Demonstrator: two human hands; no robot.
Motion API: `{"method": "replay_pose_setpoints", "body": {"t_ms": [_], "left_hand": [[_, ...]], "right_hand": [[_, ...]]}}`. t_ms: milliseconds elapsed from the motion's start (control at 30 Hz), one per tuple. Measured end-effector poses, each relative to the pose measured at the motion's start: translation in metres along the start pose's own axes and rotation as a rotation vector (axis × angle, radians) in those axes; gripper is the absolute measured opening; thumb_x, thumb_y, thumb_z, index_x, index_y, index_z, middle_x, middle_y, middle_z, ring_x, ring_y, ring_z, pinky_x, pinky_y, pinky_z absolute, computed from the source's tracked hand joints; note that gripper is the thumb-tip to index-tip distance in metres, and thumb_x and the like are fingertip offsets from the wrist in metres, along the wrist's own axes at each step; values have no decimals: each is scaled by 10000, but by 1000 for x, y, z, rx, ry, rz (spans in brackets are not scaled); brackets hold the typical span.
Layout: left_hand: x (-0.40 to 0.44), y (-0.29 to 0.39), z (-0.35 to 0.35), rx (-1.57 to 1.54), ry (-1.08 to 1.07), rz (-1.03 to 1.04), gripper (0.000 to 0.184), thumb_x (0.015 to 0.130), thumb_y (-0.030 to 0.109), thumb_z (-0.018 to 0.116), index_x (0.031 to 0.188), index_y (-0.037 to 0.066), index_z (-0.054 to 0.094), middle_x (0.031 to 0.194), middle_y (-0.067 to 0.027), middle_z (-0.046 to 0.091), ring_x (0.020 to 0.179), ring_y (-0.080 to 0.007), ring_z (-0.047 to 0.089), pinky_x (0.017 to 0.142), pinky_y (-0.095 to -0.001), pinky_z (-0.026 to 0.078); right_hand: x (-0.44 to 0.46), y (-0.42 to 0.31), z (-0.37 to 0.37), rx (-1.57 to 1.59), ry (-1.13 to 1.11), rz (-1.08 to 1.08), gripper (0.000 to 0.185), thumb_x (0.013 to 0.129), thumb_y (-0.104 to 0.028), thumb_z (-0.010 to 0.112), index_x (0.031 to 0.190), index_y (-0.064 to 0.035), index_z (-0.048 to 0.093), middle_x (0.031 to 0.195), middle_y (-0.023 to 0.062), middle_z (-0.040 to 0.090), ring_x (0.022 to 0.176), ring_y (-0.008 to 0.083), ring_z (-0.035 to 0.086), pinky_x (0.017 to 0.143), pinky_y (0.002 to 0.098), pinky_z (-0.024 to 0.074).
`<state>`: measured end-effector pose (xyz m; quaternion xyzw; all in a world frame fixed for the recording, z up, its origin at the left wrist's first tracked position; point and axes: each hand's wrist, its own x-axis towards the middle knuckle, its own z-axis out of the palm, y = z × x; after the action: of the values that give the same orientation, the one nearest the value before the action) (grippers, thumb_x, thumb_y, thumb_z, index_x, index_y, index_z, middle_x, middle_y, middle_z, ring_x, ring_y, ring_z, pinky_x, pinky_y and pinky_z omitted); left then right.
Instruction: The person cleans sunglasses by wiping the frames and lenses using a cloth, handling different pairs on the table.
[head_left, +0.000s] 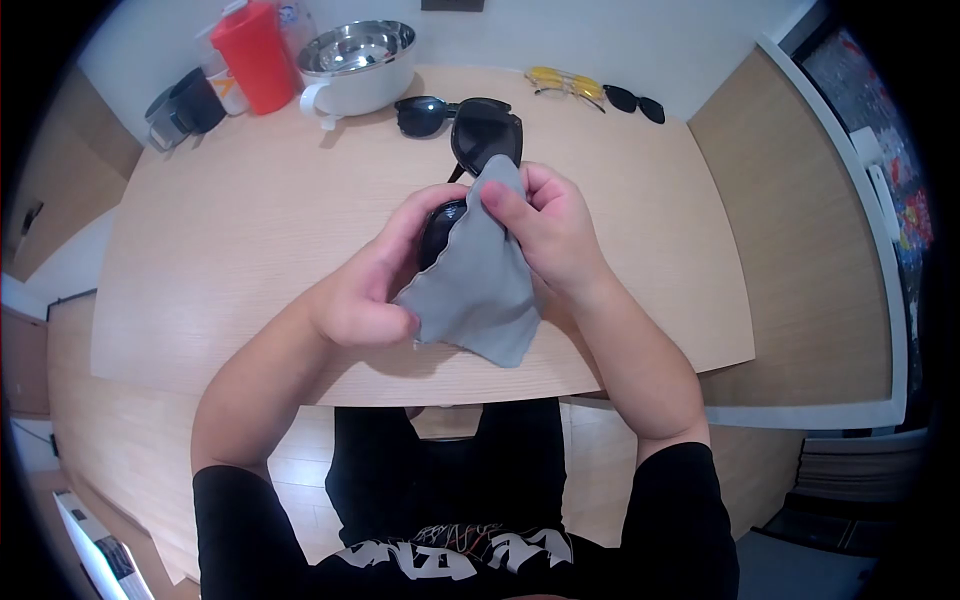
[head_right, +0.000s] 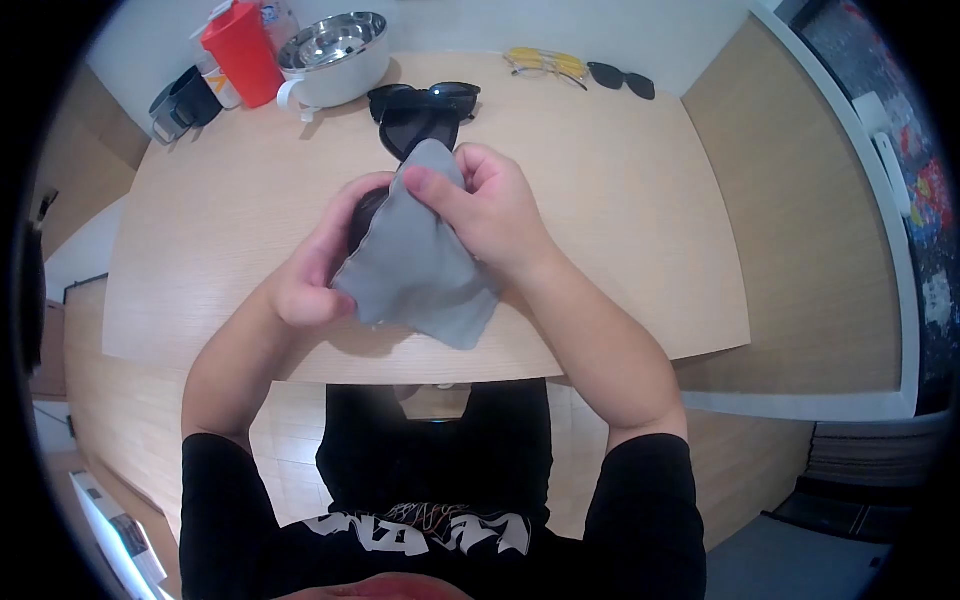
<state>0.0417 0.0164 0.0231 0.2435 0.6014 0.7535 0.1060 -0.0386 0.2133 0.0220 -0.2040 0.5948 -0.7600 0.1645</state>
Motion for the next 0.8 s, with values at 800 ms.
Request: {"method": "replay_pose_setpoints", "body": {"t_ms": [800], "left_hand": [[7,-13,2,130,98,212,804,721,-49,667,1448,49,339,1302,-106,501,1180,-177,532,1014,-316,416]], "right_hand": [[-8,-17,6,-83,-21,105,464,680,-264,901,839,-48,522,777,66,642,674,120,631,592,258,518]]}}
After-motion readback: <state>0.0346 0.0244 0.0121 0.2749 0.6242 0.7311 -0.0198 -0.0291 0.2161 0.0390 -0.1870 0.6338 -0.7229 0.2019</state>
